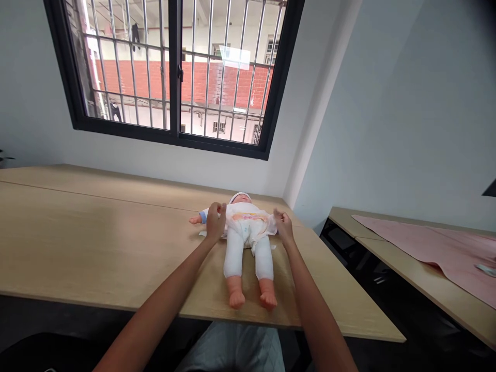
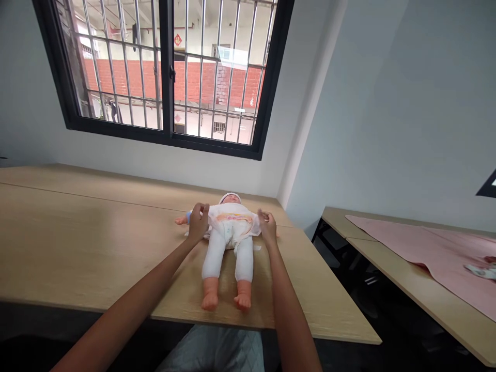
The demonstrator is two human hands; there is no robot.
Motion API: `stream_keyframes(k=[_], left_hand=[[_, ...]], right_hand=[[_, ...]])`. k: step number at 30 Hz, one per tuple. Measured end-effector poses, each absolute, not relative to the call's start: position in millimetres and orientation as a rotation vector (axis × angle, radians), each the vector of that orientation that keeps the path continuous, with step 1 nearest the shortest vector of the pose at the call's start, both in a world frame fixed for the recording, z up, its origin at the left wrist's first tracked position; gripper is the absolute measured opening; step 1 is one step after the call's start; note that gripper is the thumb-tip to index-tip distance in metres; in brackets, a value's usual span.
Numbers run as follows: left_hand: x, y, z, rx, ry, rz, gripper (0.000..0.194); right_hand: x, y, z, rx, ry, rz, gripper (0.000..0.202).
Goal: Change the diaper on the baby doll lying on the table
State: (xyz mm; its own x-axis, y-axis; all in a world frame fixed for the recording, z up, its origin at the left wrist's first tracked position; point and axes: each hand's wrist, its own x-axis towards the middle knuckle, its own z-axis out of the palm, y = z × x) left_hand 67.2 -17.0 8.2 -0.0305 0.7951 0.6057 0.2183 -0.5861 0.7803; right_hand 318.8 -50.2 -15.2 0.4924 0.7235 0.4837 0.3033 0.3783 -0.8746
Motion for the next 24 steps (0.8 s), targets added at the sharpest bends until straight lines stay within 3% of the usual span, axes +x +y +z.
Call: stream_keyframes(k=[5, 10, 14, 18, 24], left_hand=[[85, -59, 27, 2.31, 0.708, 1.404, 0.027], [93, -79, 27, 2.873, 0.486, 0.862, 0.05], [92, -76, 22, 2.993, 0.555, 0.676, 0.062], [98, -69, 25, 3.092, 0.681, 0.632, 0.046], [141, -56, 21, 3.162, 0.864, 0.717, 0.029]], right_hand=[[306, -42, -28, -1.182, -1.18, 0.379, 0.059], [301, -35, -42, -1.206, -1.225, 0.376, 0.045], [306, -33, -46, -1.316, -1.244, 0.37, 0.036], [319, -42, -45, -1.478, -1.291, 0.423, 0.031], [341, -72, -39, -1.533, -1.507, 0.78, 0.051]])
